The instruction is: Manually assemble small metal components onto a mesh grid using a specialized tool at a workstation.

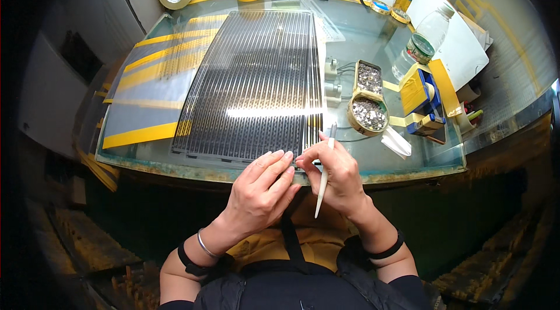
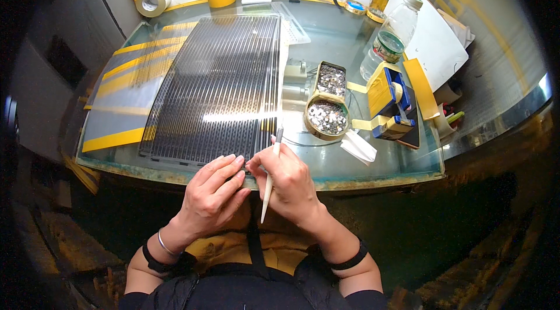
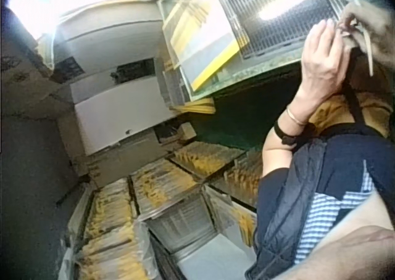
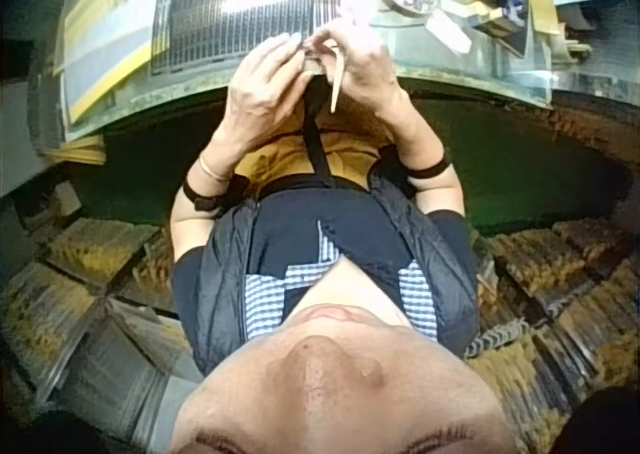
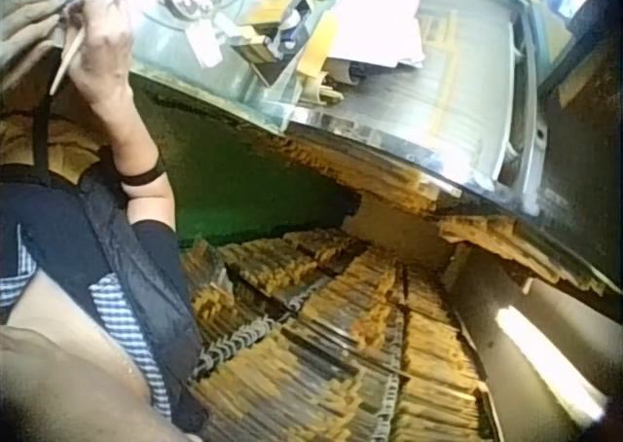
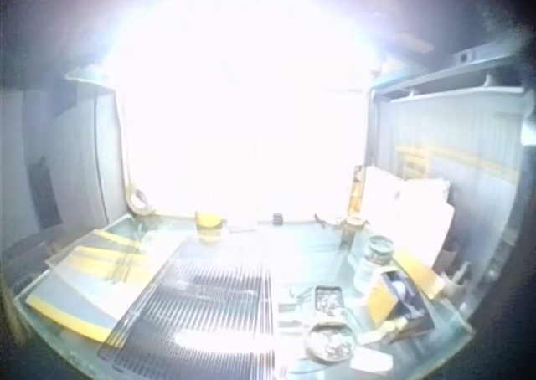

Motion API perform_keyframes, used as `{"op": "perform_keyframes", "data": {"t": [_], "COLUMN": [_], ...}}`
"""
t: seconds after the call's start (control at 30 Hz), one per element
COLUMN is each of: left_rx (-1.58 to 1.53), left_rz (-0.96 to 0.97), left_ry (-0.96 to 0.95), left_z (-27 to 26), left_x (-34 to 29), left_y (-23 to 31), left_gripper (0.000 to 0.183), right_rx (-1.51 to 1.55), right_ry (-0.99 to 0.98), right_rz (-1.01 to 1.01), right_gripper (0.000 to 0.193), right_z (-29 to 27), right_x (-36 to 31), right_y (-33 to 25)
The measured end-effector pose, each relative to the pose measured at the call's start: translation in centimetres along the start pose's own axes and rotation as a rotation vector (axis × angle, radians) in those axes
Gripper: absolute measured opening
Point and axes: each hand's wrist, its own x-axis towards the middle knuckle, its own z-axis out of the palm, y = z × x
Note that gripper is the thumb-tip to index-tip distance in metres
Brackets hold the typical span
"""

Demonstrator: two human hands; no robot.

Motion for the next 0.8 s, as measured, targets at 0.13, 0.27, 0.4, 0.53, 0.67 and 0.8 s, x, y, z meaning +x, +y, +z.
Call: {"op": "perform_keyframes", "data": {"t": [0.13,0.27,0.4,0.53,0.67,0.8], "left_rx": [-0.025,-0.045,-0.049,-0.033,-0.041,-0.095], "left_rz": [-0.003,0.001,-0.003,-0.003,-0.019,-0.122], "left_ry": [0.042,0.067,0.074,0.071,0.085,0.033], "left_z": [0.3,0.4,0.5,0.4,0.3,-0.1], "left_x": [0.0,0.1,0.1,0.3,0.5,2.2], "left_y": [-0.3,-0.4,-0.3,-0.3,-0.3,-0.5], "left_gripper": [0.023,0.022,0.021,0.019,0.017,0.015], "right_rx": [0.004,-0.042,-0.042,-0.048,0.069,0.025], "right_ry": [0.0,0.093,0.125,0.24,0.236,0.091], "right_rz": [0.034,0.048,0.026,0.155,0.107,-0.009], "right_gripper": [0.019,0.018,0.024,0.024,0.025,0.022], "right_z": [0.5,0.9,1.0,0.8,0.6,-0.2], "right_x": [0.0,0.1,0.0,-0.4,-0.4,-0.4], "right_y": [-0.4,-0.4,-0.2,0.3,0.2,0.0]}}
